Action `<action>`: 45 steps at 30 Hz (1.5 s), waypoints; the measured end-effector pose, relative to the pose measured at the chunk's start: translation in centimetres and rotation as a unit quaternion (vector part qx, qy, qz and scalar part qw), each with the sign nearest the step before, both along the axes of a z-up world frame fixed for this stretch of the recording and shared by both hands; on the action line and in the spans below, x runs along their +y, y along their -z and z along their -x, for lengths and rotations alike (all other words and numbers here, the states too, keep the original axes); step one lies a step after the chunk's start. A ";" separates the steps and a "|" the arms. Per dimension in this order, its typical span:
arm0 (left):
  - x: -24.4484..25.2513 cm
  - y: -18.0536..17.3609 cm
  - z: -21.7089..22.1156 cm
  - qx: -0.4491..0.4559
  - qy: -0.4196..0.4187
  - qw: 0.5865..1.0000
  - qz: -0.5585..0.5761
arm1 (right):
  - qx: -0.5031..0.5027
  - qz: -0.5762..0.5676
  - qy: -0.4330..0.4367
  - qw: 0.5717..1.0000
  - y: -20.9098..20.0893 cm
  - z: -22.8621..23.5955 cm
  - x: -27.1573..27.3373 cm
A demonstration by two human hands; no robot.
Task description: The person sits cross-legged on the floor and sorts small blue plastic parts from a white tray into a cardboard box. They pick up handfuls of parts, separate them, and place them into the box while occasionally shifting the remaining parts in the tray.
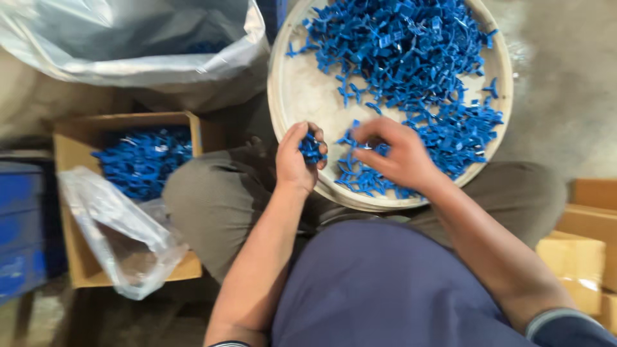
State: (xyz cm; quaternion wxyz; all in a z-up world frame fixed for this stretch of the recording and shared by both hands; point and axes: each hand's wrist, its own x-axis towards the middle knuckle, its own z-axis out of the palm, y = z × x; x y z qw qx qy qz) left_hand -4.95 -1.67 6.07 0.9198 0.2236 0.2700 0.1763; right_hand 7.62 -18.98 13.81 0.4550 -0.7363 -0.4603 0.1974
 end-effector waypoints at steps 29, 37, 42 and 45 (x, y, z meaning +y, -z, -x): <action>-6.4 2.0 -3.7 0.102 0.180 0.529 -0.823 | -0.024 -0.027 0.289 0.957 4.9 -2.5 -14.1; -5.9 -0.6 -3.0 0.050 0.237 0.551 -0.799 | -0.013 -0.049 0.306 0.951 6.4 -2.8 -14.3; -5.7 0.2 -2.4 0.086 0.207 0.594 -0.773 | -0.056 -0.051 0.325 0.943 6.3 -2.0 -14.2; -5.6 0.1 -2.6 0.063 0.153 0.643 -0.748 | -0.102 -0.030 0.287 0.952 3.8 -0.9 -14.2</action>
